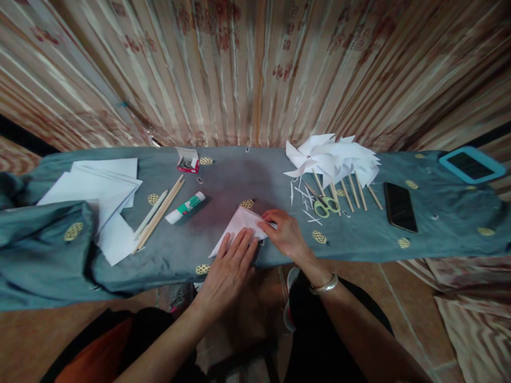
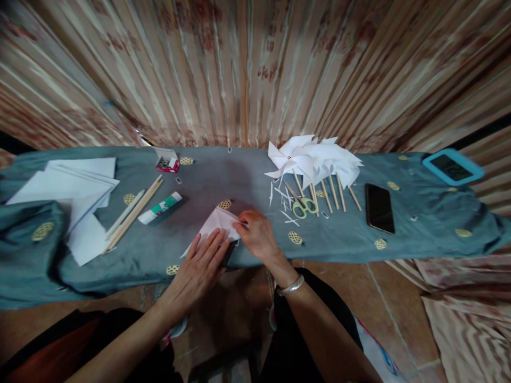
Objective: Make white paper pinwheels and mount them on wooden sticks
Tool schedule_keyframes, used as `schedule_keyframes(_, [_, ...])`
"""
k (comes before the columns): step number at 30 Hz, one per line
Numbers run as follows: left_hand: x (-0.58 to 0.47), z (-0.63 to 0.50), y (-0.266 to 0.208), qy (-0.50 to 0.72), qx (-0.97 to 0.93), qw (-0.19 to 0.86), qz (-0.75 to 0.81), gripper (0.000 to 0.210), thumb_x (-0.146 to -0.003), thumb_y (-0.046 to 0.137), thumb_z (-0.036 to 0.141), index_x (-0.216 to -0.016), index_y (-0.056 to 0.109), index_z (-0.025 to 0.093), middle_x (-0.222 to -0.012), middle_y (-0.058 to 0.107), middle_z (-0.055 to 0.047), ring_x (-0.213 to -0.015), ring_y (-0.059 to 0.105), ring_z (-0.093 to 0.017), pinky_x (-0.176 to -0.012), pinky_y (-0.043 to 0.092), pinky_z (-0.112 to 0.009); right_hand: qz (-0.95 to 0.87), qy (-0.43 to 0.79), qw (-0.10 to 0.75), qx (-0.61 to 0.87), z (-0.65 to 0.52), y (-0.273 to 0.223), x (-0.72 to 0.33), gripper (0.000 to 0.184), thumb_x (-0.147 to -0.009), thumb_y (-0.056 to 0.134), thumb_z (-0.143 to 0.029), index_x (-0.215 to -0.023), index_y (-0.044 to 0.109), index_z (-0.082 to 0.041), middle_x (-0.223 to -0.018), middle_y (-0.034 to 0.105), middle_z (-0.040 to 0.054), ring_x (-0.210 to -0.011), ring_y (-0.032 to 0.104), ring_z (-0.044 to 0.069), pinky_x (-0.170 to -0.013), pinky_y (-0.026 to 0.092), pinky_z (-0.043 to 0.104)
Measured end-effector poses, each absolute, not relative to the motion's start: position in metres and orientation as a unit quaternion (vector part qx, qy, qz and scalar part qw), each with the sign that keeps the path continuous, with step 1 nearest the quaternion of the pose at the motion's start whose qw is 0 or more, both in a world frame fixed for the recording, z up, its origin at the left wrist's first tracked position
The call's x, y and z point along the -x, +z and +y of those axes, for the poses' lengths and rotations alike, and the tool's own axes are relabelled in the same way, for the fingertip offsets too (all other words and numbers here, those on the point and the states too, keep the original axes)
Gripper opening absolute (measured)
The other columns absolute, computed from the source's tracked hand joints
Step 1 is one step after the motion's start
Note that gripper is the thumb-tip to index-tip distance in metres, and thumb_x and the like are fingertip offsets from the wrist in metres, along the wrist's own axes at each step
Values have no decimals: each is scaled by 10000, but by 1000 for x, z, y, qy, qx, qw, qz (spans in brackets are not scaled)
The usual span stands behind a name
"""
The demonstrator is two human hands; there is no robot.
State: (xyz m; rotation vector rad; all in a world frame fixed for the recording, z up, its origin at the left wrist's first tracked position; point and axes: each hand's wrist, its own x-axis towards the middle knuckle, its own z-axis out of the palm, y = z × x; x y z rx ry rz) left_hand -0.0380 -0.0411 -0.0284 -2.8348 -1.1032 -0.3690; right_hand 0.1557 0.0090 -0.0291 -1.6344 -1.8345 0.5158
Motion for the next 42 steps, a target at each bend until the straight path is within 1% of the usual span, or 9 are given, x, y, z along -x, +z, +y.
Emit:
schedule_keyframes(4, [38,-40,-30,-104,922,16,-373,534,-940,448,297,-1421,382,75,-1495,420,-170,-1407,335,-312,-1139,292,-502,-700,180,288,628,10,-28,-154,101,-841,618,-228,-745,627,-197,-856,703,54,-831,641,200,-807,481,319])
schedule_keyframes(8, [38,-38,-31,-91,921,-9,-379,585,-926,485,340,-1431,373,68,-1512,390,-174,-1421,301,-322,-1144,291,-496,-706,153,275,635,12,-29,-151,104,-833,628,-224,-732,620,-200,-852,701,53,-836,632,207,-839,471,334])
schedule_keyframes(15, [36,-36,-28,-79,917,-23,-390,614,-913,515,355,-1436,371,69,-1517,381,-174,-1419,303,-327,-1143,299,-495,-712,137,261,637,15,-29,-150,141,-837,621,-232,-700,604,-207,-821,691,49,-810,614,205,-822,459,331])
schedule_keyframes(22, [35,-34,-28,-75,915,-22,-396,617,-899,536,344,-1427,381,65,-1509,396,-174,-1410,321,-335,-1133,312,-496,-706,138,255,646,16,-29,-149,140,-832,618,-232,-695,601,-208,-809,683,43,-810,610,200,-812,456,321])
schedule_keyframes(37, [37,-33,-30,-87,915,-40,-393,623,-909,522,377,-1433,368,78,-1509,390,-183,-1419,301,-332,-1140,288,-511,-702,140,248,653,17,-30,-149,152,-840,599,-242,-691,603,-210,-799,670,51,-813,598,213,-794,454,334])
schedule_keyframes(42, [36,-32,-29,-70,917,-39,-392,656,-889,563,388,-1426,381,58,-1504,396,-192,-1415,305,-347,-1143,281,-507,-703,134,241,655,16,-29,-147,149,-843,597,-232,-695,602,-210,-806,664,54,-821,591,213,-804,443,333])
